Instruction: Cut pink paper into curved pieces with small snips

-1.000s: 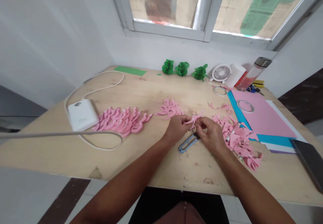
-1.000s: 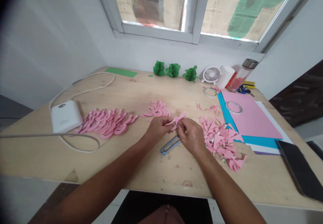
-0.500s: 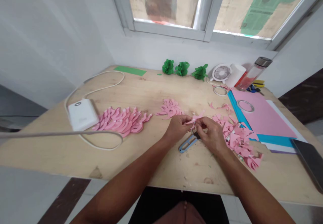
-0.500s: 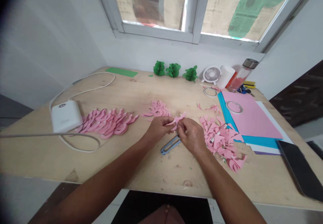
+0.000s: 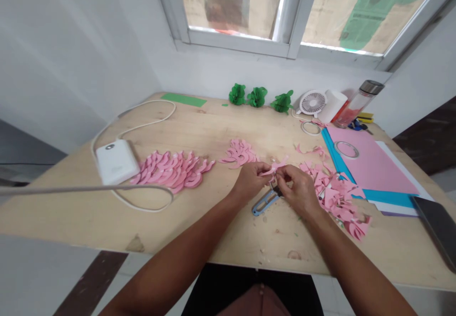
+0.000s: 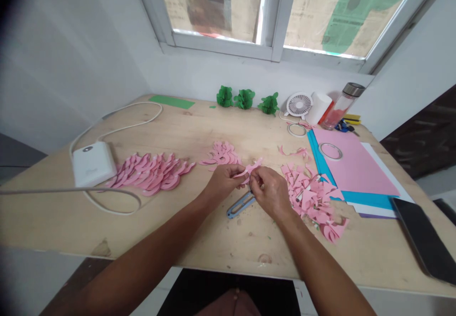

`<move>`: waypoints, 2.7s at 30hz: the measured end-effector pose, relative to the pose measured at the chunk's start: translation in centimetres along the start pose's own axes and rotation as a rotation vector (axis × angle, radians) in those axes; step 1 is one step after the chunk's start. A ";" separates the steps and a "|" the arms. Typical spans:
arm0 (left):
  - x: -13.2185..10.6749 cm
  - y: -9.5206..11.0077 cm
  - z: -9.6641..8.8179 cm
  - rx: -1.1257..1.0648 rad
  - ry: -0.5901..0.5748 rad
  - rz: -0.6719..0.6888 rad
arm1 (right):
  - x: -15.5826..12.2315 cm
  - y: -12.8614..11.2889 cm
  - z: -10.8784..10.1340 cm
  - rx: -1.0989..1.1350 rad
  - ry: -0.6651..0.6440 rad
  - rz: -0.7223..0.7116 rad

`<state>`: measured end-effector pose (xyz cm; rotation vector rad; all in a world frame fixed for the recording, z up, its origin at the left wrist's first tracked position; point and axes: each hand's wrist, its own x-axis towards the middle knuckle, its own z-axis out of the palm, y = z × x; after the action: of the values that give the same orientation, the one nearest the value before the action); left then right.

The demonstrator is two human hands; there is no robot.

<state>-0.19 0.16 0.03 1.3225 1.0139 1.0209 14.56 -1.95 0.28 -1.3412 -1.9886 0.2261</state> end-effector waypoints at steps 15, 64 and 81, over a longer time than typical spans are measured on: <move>0.1 -0.1 0.0 -0.030 -0.010 0.017 | 0.0 0.0 0.0 0.003 -0.012 0.013; 0.3 -0.6 0.0 -0.049 -0.042 -0.005 | 0.0 0.3 0.1 0.056 -0.067 0.067; 0.4 -0.8 -0.1 -0.022 -0.038 0.003 | 0.0 0.3 0.0 0.045 -0.068 0.054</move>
<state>-0.17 0.53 -0.77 1.3215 0.9702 1.0035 14.74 -1.79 0.13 -1.3761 -1.9932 0.3433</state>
